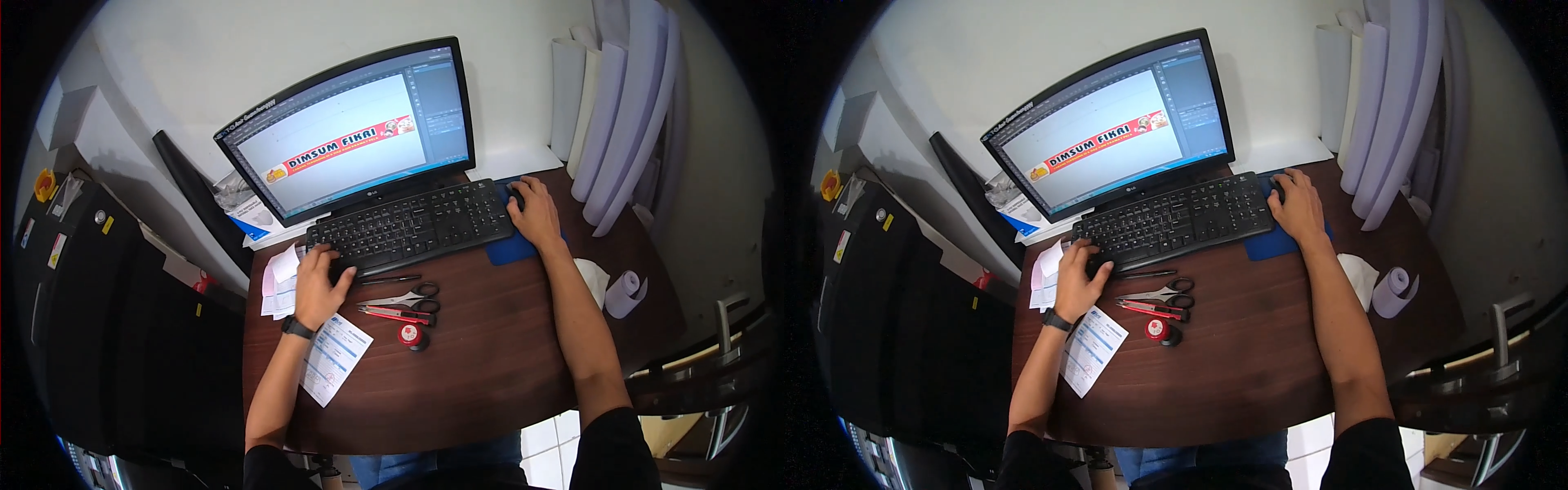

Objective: Design graphics for a dimsum food banner on a computer and hand over printed order receipts to a customer.

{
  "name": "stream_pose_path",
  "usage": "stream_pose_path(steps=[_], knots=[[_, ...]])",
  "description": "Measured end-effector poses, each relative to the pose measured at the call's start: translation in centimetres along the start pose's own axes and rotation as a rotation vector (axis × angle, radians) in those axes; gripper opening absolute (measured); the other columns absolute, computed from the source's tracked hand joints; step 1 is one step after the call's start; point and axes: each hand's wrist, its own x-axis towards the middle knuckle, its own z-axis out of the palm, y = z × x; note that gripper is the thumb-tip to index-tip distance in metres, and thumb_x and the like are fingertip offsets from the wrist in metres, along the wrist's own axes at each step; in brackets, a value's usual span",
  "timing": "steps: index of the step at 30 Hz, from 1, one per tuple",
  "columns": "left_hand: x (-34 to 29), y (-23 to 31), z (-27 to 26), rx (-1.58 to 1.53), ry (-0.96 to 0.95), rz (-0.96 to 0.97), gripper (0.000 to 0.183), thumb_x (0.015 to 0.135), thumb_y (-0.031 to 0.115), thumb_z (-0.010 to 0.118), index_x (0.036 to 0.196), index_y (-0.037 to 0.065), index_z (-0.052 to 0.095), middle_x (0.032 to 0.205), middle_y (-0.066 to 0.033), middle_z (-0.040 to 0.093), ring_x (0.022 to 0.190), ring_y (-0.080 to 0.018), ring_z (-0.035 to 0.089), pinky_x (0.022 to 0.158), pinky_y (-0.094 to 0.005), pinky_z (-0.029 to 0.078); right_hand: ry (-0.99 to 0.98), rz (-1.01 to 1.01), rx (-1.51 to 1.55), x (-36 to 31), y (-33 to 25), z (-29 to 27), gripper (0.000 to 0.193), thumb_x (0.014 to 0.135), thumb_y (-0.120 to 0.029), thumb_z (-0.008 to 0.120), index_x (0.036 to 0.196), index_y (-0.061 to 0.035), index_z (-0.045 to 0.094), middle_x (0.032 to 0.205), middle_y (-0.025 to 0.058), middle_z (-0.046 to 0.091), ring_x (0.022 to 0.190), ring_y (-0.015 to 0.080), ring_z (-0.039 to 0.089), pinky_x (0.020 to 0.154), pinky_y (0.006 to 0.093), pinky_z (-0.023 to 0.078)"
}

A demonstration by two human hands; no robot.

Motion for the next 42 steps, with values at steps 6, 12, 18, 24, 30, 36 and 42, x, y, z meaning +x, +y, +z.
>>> stream_pose_path(steps=[6, 12, 18, 24, 30, 36, 42], knots=[[2.1, 3.7, 1.7, -0.010, -0.059, 0.253, 0.042, 0.089, 0.028, 0.077, 0.119, 0.001, 0.069, 0.134, -0.0210, 0.061, 0.129, -0.0409, 0.056, 0.109, -0.0469, 0.044, -0.008, 0.000, -0.011, 0.2, -0.3, 0.1, 0.038, 0.090, -0.023, 0.064, 0.123, -0.0034, 0.071, 0.137, 0.0161, 0.061, 0.128, 0.0352, 0.057, 0.106, 0.0472, 0.048], [6.5, 7.4, 6.5, 0.008, -0.140, 0.378, 0.051, 0.093, 0.038, 0.074, 0.128, 0.001, 0.066, 0.143, -0.0222, 0.056, 0.138, -0.0409, 0.048, 0.116, -0.0498, 0.036, -0.004, -0.008, -0.001, 0.1, -0.3, 0.3, 0.039, 0.089, -0.022, 0.064, 0.122, -0.0030, 0.071, 0.135, 0.0158, 0.062, 0.127, 0.0348, 0.057, 0.105, 0.0478, 0.048], [7.8, 8.3, 8.3, 0.015, -0.218, 0.320, 0.059, 0.095, 0.044, 0.069, 0.133, 0.000, 0.063, 0.148, -0.0236, 0.052, 0.143, -0.0411, 0.043, 0.121, -0.0525, 0.030, 0.032, -0.014, -0.006, 0.2, 0.0, 0.4, 0.037, 0.086, -0.020, 0.064, 0.118, -0.0025, 0.071, 0.131, 0.0148, 0.063, 0.124, 0.0341, 0.058, 0.102, 0.0471, 0.048], [6.5, 8.3, 7.2, -0.003, -0.186, 0.310, 0.058, 0.095, 0.040, 0.071, 0.134, -0.001, 0.062, 0.149, -0.0246, 0.051, 0.143, -0.0411, 0.043, 0.120, -0.0509, 0.031, 0.041, -0.033, 0.002, 0.3, 0.4, 0.7, 0.035, 0.085, -0.019, 0.064, 0.116, -0.0026, 0.072, 0.129, 0.0142, 0.064, 0.122, 0.0338, 0.059, 0.100, 0.0470, 0.048], [3.1, 5.3, 2.6, -0.023, -0.121, 0.194, 0.053, 0.092, 0.034, 0.075, 0.131, -0.001, 0.063, 0.146, -0.0229, 0.054, 0.139, -0.0412, 0.048, 0.116, -0.0492, 0.036, 0.020, -0.006, 0.011, 0.1, 0.0, 0.3, 0.036, 0.086, -0.020, 0.064, 0.116, -0.0027, 0.072, 0.130, 0.0147, 0.063, 0.123, 0.0343, 0.059, 0.102, 0.0481, 0.048], [-2.4, -0.3, -1.2, -0.006, 0.002, 0.015, 0.041, 0.092, 0.026, 0.074, 0.122, -0.001, 0.067, 0.128, -0.0189, 0.063, 0.120, -0.0397, 0.059, 0.104, -0.0456, 0.045, 0.022, -0.018, 0.005, 0.0, 0.1, 0.1, 0.036, 0.086, -0.019, 0.064, 0.117, -0.0040, 0.072, 0.131, 0.0147, 0.063, 0.124, 0.0352, 0.059, 0.103, 0.0482, 0.048], [-4.8, -3.0, -1.3, -0.049, 0.255, -0.097, 0.028, 0.090, 0.012, 0.072, 0.115, 0.000, 0.067, 0.109, -0.0188, 0.065, 0.104, -0.0394, 0.062, 0.092, -0.0447, 0.049, 0.049, -0.057, 0.002, 0.3, -0.3, 0.1, 0.033, 0.087, -0.018, 0.064, 0.117, -0.0049, 0.071, 0.132, 0.0163, 0.064, 0.122, 0.0384, 0.060, 0.103, 0.0471, 0.050]])
